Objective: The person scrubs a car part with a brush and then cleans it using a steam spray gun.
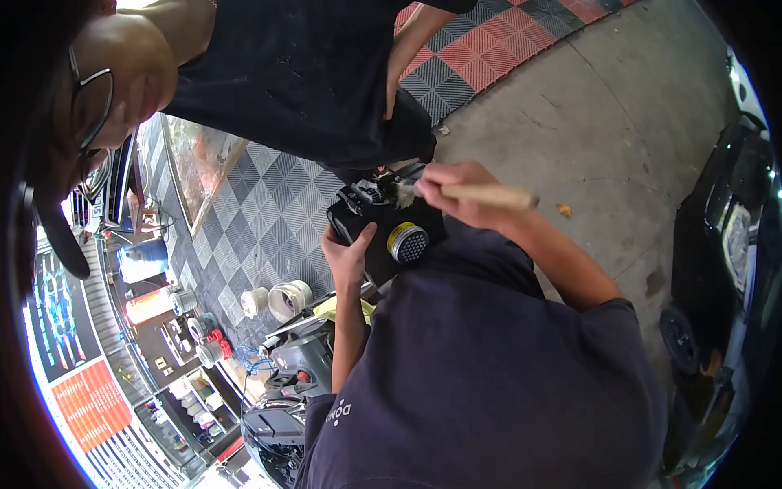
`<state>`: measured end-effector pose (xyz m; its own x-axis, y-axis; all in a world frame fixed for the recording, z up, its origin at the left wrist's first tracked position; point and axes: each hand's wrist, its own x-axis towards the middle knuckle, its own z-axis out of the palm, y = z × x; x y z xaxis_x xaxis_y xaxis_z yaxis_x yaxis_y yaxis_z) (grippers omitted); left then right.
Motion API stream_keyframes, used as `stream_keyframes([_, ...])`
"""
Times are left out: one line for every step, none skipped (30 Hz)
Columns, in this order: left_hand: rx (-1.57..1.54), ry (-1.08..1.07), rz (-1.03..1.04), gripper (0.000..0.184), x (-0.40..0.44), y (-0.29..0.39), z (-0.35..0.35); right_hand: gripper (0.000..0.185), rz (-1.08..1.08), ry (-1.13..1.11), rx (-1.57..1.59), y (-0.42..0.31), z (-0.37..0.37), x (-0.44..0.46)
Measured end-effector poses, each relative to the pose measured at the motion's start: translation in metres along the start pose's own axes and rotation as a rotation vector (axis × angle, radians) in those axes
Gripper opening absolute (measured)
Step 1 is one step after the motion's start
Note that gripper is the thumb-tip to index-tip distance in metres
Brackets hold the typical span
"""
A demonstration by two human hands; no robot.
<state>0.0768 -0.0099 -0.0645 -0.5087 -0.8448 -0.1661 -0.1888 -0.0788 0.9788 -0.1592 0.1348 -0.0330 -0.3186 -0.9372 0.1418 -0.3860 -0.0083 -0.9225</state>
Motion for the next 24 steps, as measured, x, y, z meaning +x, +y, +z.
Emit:
stream_keyframes([0.021, 0.004, -0.013, 0.036, 0.0, 0.0, 0.0, 0.019, -0.001, -0.004, -0.004, -0.003, 0.003, 0.0])
stream_keyframes([0.039, 0.009, -0.024, 0.036, 0.0, -0.001, 0.002, 0.018, -0.091, 0.003, -0.024, -0.007, 0.008, 0.001])
stream_keyframes([0.03, 0.012, -0.022, 0.036, 0.0, -0.001, 0.002, 0.017, -0.182, 0.01, -0.045, -0.012, 0.013, 0.003])
stream_keyframes([0.036, 0.031, -0.033, 0.036, 0.0, -0.001, 0.0, 0.016, -0.279, 0.011, -0.045, -0.018, 0.02, 0.006])
stream_keyframes([0.046, 0.053, -0.042, 0.037, -0.001, 0.0, -0.003, 0.015, -0.258, -0.003, -0.047, -0.016, 0.022, 0.005])
stream_keyframes([0.045, 0.06, -0.039, 0.037, -0.002, -0.002, -0.006, 0.015, -0.239, -0.016, -0.048, -0.013, 0.024, 0.004])
stream_keyframes([0.018, 0.069, -0.049, 0.038, -0.003, -0.007, -0.008, 0.014, -0.261, 0.024, -0.037, -0.004, 0.018, 0.005])
stream_keyframes([-0.01, 0.077, -0.06, 0.039, -0.005, -0.01, -0.01, 0.014, -0.179, 0.052, -0.109, 0.005, 0.011, 0.004])
stream_keyframes([-0.015, 0.082, -0.058, 0.039, -0.007, -0.012, -0.011, 0.014, -0.096, 0.079, -0.183, 0.01, 0.004, 0.005])
stream_keyframes([-0.035, 0.094, -0.055, 0.039, -0.008, -0.013, -0.012, 0.017, -0.077, 0.083, -0.157, 0.014, 0.0, 0.007])
stream_keyframes([-0.057, 0.106, -0.053, 0.04, -0.008, -0.014, -0.011, 0.017, -0.077, 0.078, -0.164, 0.014, 0.001, 0.007])
stream_keyframes([-0.066, 0.11, -0.057, 0.04, -0.01, -0.016, -0.011, 0.019, -0.097, 0.068, -0.089, 0.007, 0.004, 0.01])
stream_keyframes([-0.086, 0.092, -0.044, 0.04, -0.011, -0.017, -0.013, 0.02, -0.117, 0.058, -0.01, 0.003, 0.009, 0.012])
stream_keyframes([-0.102, 0.075, -0.028, 0.04, -0.013, -0.019, -0.018, 0.024, -0.141, 0.001, -0.029, -0.001, 0.014, 0.013])
stream_keyframes([-0.098, 0.082, -0.031, 0.04, -0.016, -0.023, -0.021, 0.024, -0.141, -0.003, -0.023, 0.0, 0.016, 0.013])
stream_keyframes([-0.084, 0.084, -0.017, 0.039, -0.018, -0.028, -0.023, 0.024, -0.081, 0.029, 0.003, 0.003, 0.013, 0.014])
stream_keyframes([-0.072, 0.083, 0.001, 0.039, -0.019, -0.031, -0.024, 0.024, -0.022, 0.064, 0.025, 0.007, 0.008, 0.016])
stream_keyframes([-0.072, 0.085, 0.0, 0.039, -0.016, -0.03, -0.02, 0.025, 0.01, 0.055, -0.093, 0.015, -0.004, 0.024])
stream_keyframes([-0.109, 0.086, -0.021, 0.039, -0.018, -0.028, -0.018, 0.025, 0.011, 0.052, -0.097, 0.014, -0.003, 0.024])
stream_keyframes([-0.148, 0.088, -0.041, 0.039, -0.02, -0.028, -0.016, 0.027, -0.062, 0.042, -0.089, 0.012, 0.0, 0.025])
stream_keyframes([-0.153, 0.092, -0.045, 0.039, -0.024, -0.029, -0.017, 0.03, -0.133, 0.029, -0.079, 0.002, 0.006, 0.026])
stream_keyframes([-0.129, 0.087, -0.059, 0.039, -0.024, -0.029, -0.019, 0.029, -0.171, -0.021, -0.064, -0.008, 0.013, 0.025])
stream_keyframes([-0.101, 0.082, -0.071, 0.039, -0.025, -0.029, -0.021, 0.029, -0.171, -0.025, -0.059, -0.006, 0.014, 0.024])
stream_keyframes([-0.1, 0.085, -0.068, 0.039, -0.026, -0.03, -0.022, 0.03, -0.136, -0.007, -0.02, -0.001, 0.012, 0.024])
